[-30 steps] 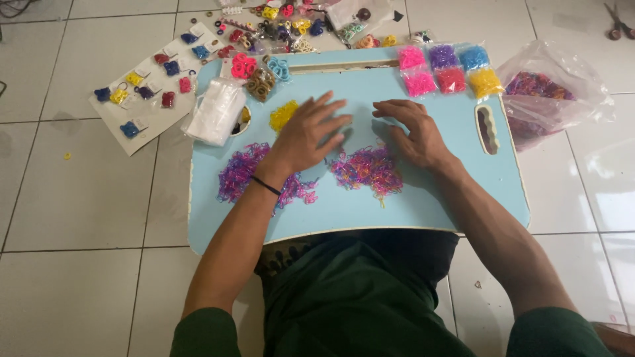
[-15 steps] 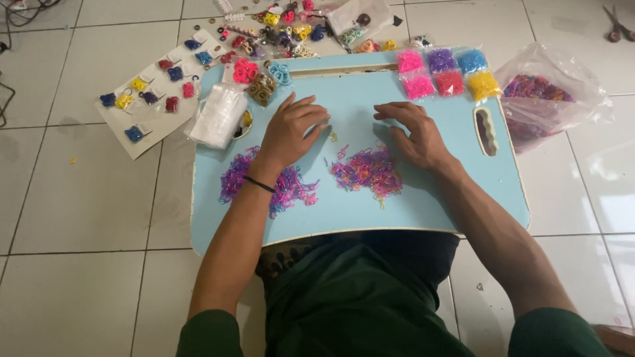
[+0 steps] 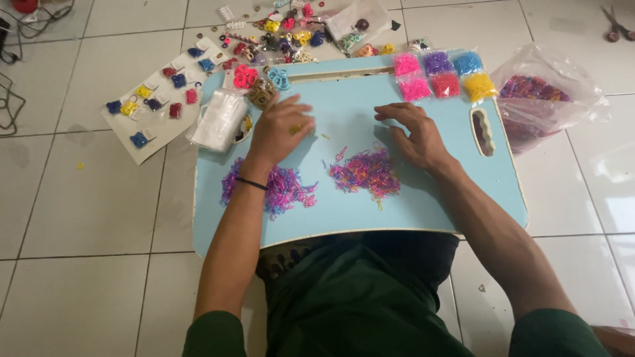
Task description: Sorting and arranging colorful rubber bands on a small table
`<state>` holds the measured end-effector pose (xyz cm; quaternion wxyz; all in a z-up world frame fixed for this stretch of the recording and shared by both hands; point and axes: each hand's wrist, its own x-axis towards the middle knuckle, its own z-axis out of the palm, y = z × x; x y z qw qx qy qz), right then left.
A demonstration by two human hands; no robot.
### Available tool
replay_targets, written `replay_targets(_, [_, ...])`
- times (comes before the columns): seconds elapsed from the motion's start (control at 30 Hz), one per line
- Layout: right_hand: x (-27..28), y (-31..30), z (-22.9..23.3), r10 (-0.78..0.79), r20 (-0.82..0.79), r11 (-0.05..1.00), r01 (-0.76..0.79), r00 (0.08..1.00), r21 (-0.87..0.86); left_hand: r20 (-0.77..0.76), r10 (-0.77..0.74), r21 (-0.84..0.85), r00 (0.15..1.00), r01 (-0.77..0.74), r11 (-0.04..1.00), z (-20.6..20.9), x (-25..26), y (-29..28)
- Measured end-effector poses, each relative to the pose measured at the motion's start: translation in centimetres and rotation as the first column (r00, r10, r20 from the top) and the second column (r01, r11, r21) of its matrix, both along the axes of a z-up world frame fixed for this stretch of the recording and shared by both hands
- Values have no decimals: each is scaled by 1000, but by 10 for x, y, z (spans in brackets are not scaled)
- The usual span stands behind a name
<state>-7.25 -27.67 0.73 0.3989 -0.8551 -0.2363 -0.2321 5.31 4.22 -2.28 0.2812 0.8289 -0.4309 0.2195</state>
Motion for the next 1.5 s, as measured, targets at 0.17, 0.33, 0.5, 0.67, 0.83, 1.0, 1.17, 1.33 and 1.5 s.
replay_targets(0.17, [3,-3,-8,-7,0,999,7,1000,35,-319,72,-118,945,-115,986,26,-12,11])
replay_targets(0.33, [2,0,-3,-11,-11,1000,11,1000,29,-372,75,53,925,-60,997,18,-21,-3])
replay_targets(0.5, [5,0,-8,-5,-9,1000,5,1000,9,-47,39,44,998,-37,998,-4,-16,-10])
replay_targets(0.67, [4,2,-10,-9,-17,1000,9,1000,0,-39,71,28,997,-70,997,-25,-4,-8])
replay_targets(0.83, [6,0,-10,-15,-13,1000,15,1000,-7,-84,78,-4,993,-79,997,-21,-5,-9])
replay_targets(1.0, [8,1,-12,-13,-5,1000,13,1000,16,-33,141,12,989,-141,990,-31,5,-11])
replay_targets(1.17, [8,-1,-12,-15,-1,1000,15,1000,17,-25,101,16,995,-101,995,-8,-8,-12])
replay_targets(1.33, [7,-1,-10,-12,-25,1000,13,1000,17,-12,99,21,995,-98,995,0,-6,-6])
replay_targets(1.5, [10,-7,-18,-40,-36,999,41,999,28,8,101,-183,995,-98,978,-7,8,2])
